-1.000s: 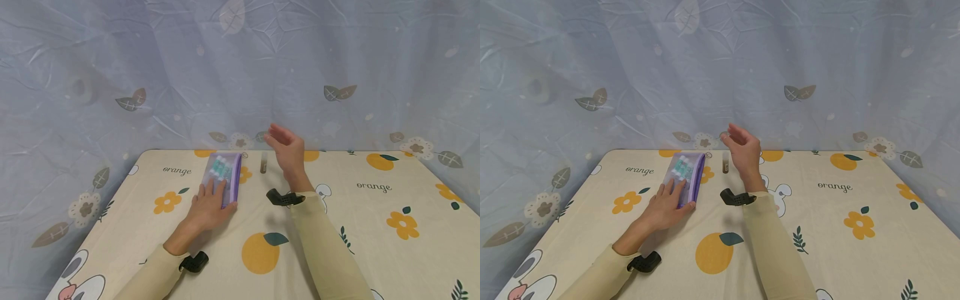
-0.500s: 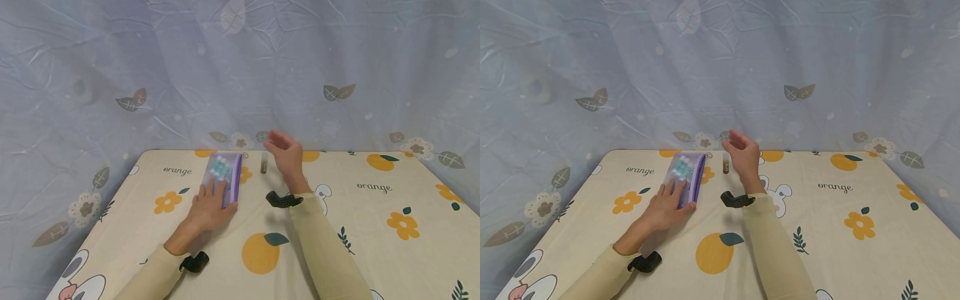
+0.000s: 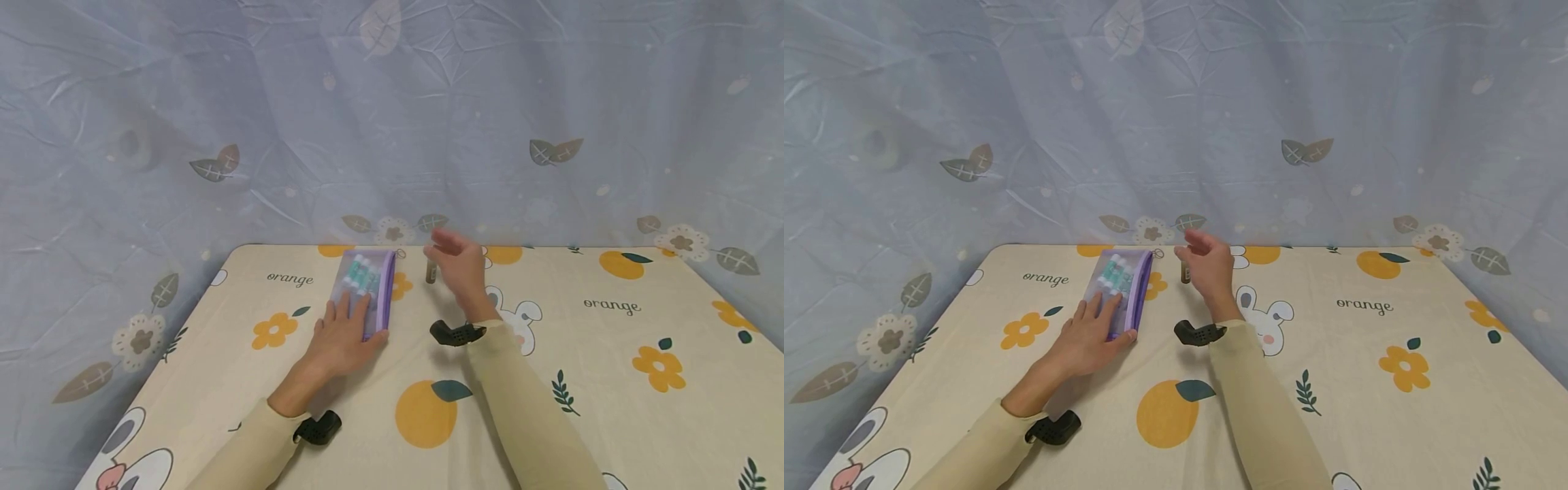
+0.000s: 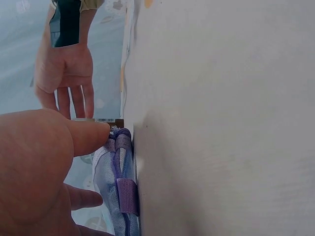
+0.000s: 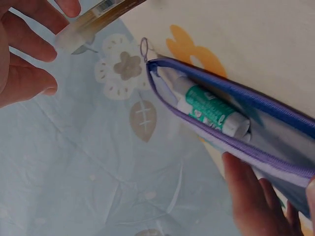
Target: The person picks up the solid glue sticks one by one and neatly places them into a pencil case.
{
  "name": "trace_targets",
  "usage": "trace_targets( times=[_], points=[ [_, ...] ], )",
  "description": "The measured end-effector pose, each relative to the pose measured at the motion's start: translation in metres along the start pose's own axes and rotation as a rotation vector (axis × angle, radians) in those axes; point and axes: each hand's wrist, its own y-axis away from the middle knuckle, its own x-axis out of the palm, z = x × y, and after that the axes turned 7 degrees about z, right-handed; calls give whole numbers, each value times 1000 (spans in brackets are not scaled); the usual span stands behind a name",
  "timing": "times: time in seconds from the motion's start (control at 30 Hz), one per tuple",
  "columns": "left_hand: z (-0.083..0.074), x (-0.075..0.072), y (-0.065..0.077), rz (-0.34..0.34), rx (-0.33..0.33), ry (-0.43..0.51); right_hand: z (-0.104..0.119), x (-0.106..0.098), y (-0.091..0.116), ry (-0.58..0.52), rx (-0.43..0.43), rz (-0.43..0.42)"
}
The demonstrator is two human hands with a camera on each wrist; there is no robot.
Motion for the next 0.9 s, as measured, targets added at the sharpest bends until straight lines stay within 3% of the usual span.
trace_targets(
  times=[0.43,0.9],
  points=[
    [0,0,0,-2,3,-5,-12,8,-1,114,55,-19],
    [1,1,0,-4,1,-9,-23,9,-2,150,54,-20]
  ],
)
